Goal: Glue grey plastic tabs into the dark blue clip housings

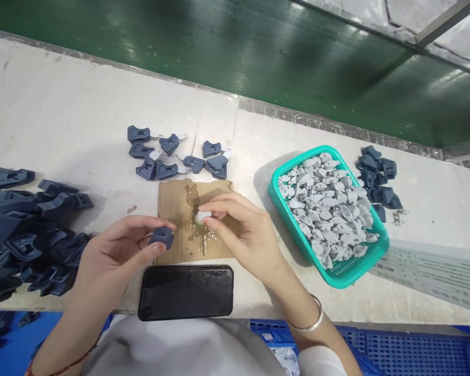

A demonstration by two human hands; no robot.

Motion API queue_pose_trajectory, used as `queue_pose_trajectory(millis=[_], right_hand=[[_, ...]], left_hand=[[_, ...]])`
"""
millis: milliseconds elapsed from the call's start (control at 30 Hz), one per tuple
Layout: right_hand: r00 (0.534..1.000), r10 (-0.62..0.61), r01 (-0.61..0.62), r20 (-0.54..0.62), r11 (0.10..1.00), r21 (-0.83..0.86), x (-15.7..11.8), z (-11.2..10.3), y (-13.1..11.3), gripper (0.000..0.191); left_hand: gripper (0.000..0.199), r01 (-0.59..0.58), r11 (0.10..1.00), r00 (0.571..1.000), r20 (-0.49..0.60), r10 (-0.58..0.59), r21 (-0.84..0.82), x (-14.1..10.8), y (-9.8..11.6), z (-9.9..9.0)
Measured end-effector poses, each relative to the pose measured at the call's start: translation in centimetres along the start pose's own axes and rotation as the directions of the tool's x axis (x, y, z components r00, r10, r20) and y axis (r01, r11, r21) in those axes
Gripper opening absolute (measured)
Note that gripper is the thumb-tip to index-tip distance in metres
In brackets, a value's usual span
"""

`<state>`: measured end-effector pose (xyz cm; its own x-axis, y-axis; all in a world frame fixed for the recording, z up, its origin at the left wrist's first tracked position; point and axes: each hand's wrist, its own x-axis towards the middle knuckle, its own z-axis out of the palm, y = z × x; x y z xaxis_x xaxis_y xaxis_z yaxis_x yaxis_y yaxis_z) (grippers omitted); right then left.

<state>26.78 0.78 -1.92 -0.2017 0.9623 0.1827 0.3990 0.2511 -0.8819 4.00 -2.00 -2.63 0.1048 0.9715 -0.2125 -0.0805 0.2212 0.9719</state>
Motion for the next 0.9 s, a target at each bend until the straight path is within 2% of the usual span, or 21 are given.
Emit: queue_pose_trajectory(millis=[167, 300, 433, 567, 700, 900], right_hand=[[0.981, 0.193, -0.17, -0.034, 0.926, 0.336, 0.0, 0.2, -0.3, 0.018], [0.972, 0.231, -0.196, -0.036, 0.89, 0.411, 0.1, 0.5, -0.9, 0.018], [0.968, 0.248, -0.221, -0.024, 0.898, 0.381, -0.2, 1.1, -1.4, 0.015], [0.981, 0.186, -0.167, -0.051, 0.952, 0.258, -0.7, 1.9, -1.5, 0.012], [0.994, 0.1, -0.093, -0.047, 0.988, 0.125, -0.8, 2.3, -1.5, 0.01], [1.0, 0.019, -0.019, -0.003, 0.999, 0.031, -0.7, 2.5, -1.2, 0.008]], left_hand=[[0.011, -0.019, 1.0, 1.0, 0.016, 0.019, 0.014, 0.1, -0.3, 0.8], [0.017, -0.101, 0.978, 0.995, 0.014, 0.1, 0.183, 0.1, -0.8, 1.1], [0.024, -0.297, 0.84, 0.949, 0.043, 0.313, 0.455, 0.1, -1.6, 1.0], [0.022, -0.412, 0.733, 0.884, 0.046, 0.464, 0.542, 0.3, -2.3, 1.1], [0.019, -0.438, 0.688, 0.862, 0.053, 0.504, 0.578, 0.4, -2.3, 1.2], [0.015, -0.37, 0.715, 0.901, 0.044, 0.431, 0.594, 0.4, -1.8, 1.3]])
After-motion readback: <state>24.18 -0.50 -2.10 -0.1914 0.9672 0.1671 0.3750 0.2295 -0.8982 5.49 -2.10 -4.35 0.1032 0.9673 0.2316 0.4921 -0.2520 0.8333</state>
